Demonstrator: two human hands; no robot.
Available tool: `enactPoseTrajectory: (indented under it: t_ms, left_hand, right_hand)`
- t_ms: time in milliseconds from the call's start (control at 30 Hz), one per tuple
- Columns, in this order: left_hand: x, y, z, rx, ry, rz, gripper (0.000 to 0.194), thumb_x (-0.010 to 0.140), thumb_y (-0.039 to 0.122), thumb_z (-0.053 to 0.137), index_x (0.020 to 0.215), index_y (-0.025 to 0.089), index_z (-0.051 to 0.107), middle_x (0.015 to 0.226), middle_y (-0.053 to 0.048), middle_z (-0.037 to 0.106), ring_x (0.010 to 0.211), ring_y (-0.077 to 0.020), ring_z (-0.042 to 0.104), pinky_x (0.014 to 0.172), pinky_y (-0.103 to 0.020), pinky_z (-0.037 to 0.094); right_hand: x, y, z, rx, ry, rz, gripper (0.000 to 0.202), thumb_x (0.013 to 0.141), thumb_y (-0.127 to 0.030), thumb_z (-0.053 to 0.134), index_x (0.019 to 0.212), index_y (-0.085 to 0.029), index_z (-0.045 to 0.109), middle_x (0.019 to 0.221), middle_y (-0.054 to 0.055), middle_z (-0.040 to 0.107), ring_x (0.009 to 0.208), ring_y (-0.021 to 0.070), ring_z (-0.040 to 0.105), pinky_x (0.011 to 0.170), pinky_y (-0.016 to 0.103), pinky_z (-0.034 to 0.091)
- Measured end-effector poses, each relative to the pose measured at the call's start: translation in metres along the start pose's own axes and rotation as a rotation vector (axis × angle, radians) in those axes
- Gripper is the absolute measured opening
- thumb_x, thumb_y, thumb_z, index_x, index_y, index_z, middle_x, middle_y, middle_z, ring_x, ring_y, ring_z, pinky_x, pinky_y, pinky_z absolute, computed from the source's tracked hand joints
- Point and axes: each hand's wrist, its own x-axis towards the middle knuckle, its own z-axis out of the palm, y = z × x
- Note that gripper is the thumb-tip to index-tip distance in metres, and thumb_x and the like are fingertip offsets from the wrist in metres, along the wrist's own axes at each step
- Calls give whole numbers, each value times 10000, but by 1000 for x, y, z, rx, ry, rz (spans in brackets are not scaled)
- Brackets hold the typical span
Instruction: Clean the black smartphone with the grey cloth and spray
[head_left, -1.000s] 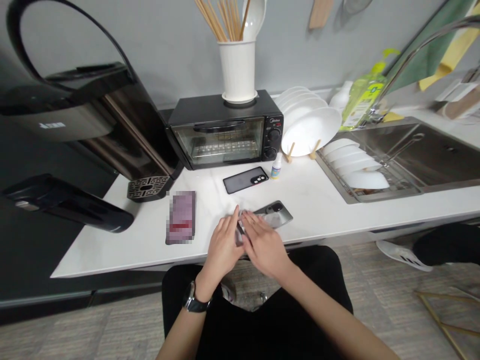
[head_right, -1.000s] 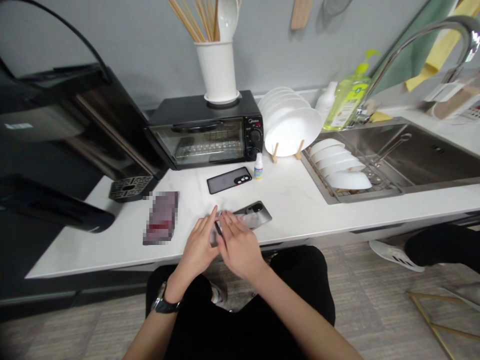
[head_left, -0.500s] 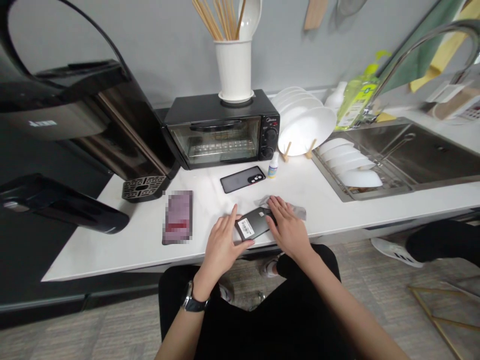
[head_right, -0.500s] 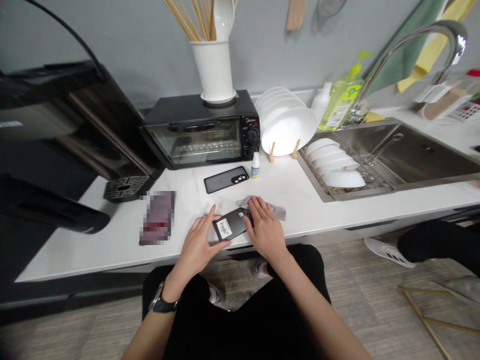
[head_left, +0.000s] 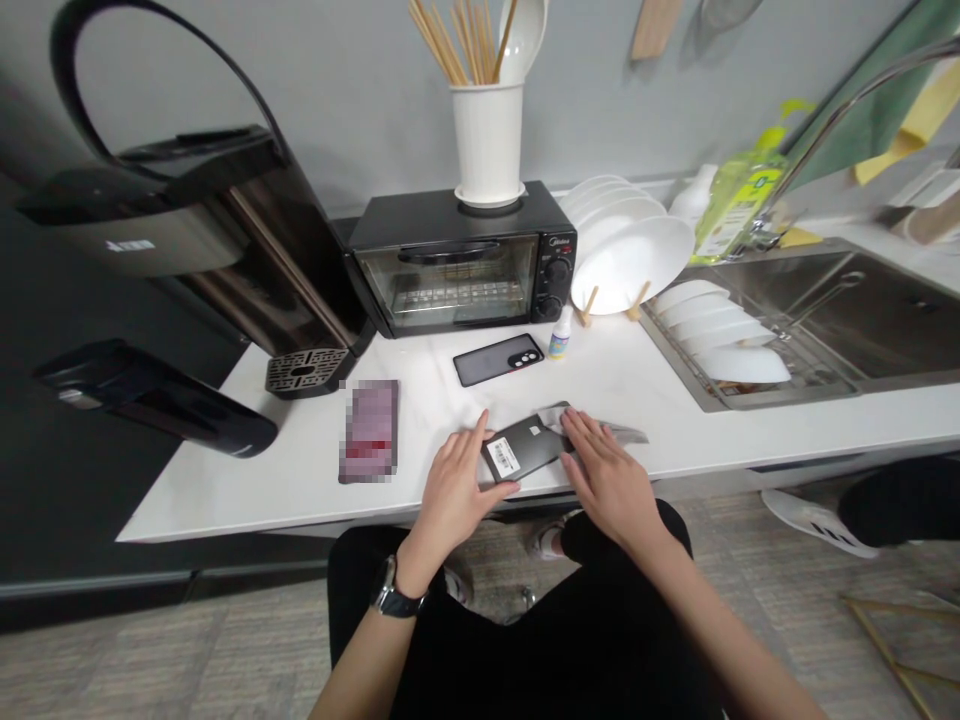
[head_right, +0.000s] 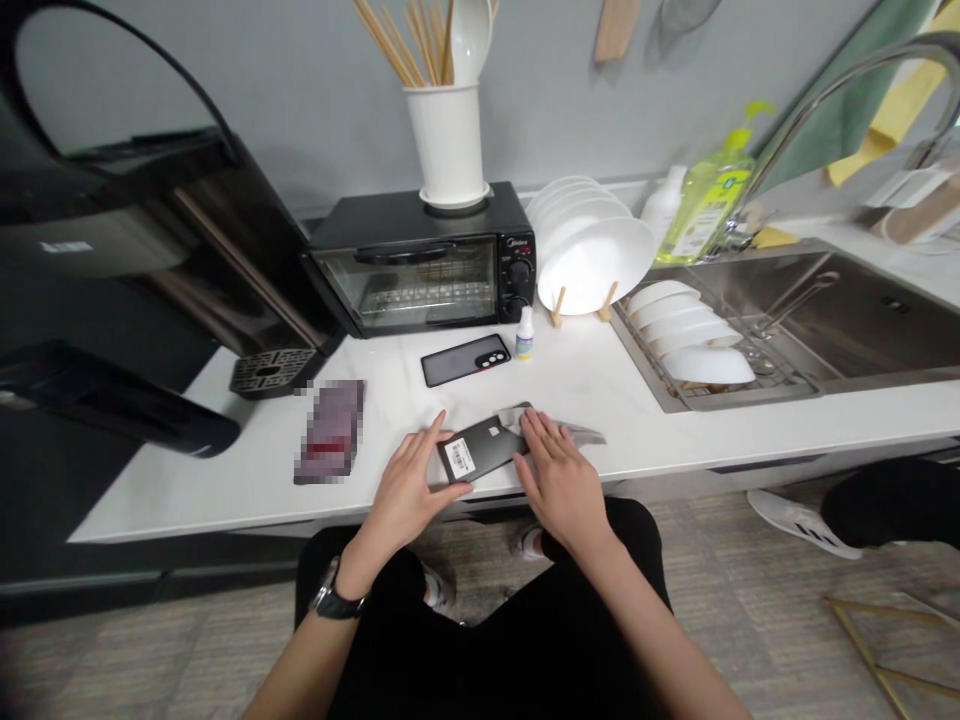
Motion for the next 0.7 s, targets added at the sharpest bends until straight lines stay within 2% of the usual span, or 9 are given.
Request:
enactPoseTrajectory:
  t_ms: [67, 167, 267, 333, 400, 467, 600, 633, 700]
  left_hand:
    - [0, 0, 1, -6, -3, -11, 1119, 806, 353, 863, 1654, 322, 135, 1371, -74, 633, 1223, -308, 564, 1090, -500, 452]
    - [-3, -2, 3, -11, -1, -11, 1044, 856, 273, 793, 1661, 295, 128, 1380, -92, 620, 1223, -310, 558, 1089, -503, 457]
    - [-5, -4, 5, 14, 12, 5, 965, 880, 122, 668, 1667, 260, 127, 1361, -119, 600, 1211, -298, 545, 1077, -481, 471]
    - [-5, -5, 5, 19, 11, 15, 979, 871, 109, 666, 1668, 266, 120, 1347, -114, 595, 1204, -293, 542, 1067, -470, 478]
    - [-4, -4, 4, 7, 5, 19, 1026, 860, 182, 742, 1665, 286, 115, 1344, -97, 601, 1205, -294, 545, 1065, -469, 476]
    - [-2, -2, 2, -2, 7, 16, 1082, 833, 281, 819, 1660, 301, 121, 1343, -85, 613, 1199, -296, 554, 1070, -473, 468]
    - [0, 0, 0, -11, 5, 12, 1100, 810, 365, 860, 1650, 320, 151, 1352, -77, 624, 1201, -298, 561, 1082, -479, 453]
    - [1, 0, 0, -12, 4, 10, 1092, 810, 366, 859, 1648, 323, 159, 1354, -76, 625, 1204, -301, 562, 1083, -482, 451]
    - [0, 0, 0, -14, 3, 8, 1076, 819, 351, 849, 1647, 318, 162, 1355, -79, 625, 1208, -303, 563, 1084, -487, 451]
  right_hand:
    - [19, 0, 5, 0, 24, 29, 538, 1082, -359, 424, 1560, -116, 464, 1592, 152, 487, 1500, 326, 436, 1216, 560, 408]
    - [33, -34, 19, 72, -20, -60, 507, 1077, -341, 424, 1517, -109, 523, 1561, 150, 528, 1498, 309, 443, 1230, 542, 396]
    - [20, -77, 27, 138, -71, -174, 534, 1056, -307, 437, 1531, -67, 490, 1588, 166, 487, 1503, 286, 439, 1249, 512, 379]
    - [3, -88, 25, 152, -95, -220, 556, 1044, -275, 438, 1559, -65, 444, 1619, 152, 445, 1517, 270, 417, 1255, 498, 376]
    - [-11, -78, 19, 152, -117, -234, 547, 1045, -240, 420, 1577, -112, 426, 1631, 109, 439, 1523, 246, 407, 1253, 488, 382]
    - [-16, -52, 10, 128, -106, -183, 529, 1058, -233, 398, 1581, -155, 428, 1627, 81, 451, 1526, 238, 403, 1245, 496, 393]
    - [4, -3, 3, 38, -14, -5, 499, 1082, -290, 393, 1554, -151, 475, 1597, 105, 490, 1513, 276, 423, 1232, 540, 397]
    - [12, 0, 4, 24, 3, 20, 503, 1082, -311, 404, 1544, -131, 488, 1593, 121, 492, 1512, 291, 423, 1232, 546, 395]
    - [26, -9, 10, 24, 11, 22, 512, 1079, -341, 420, 1519, -98, 516, 1580, 146, 503, 1509, 312, 424, 1231, 551, 393]
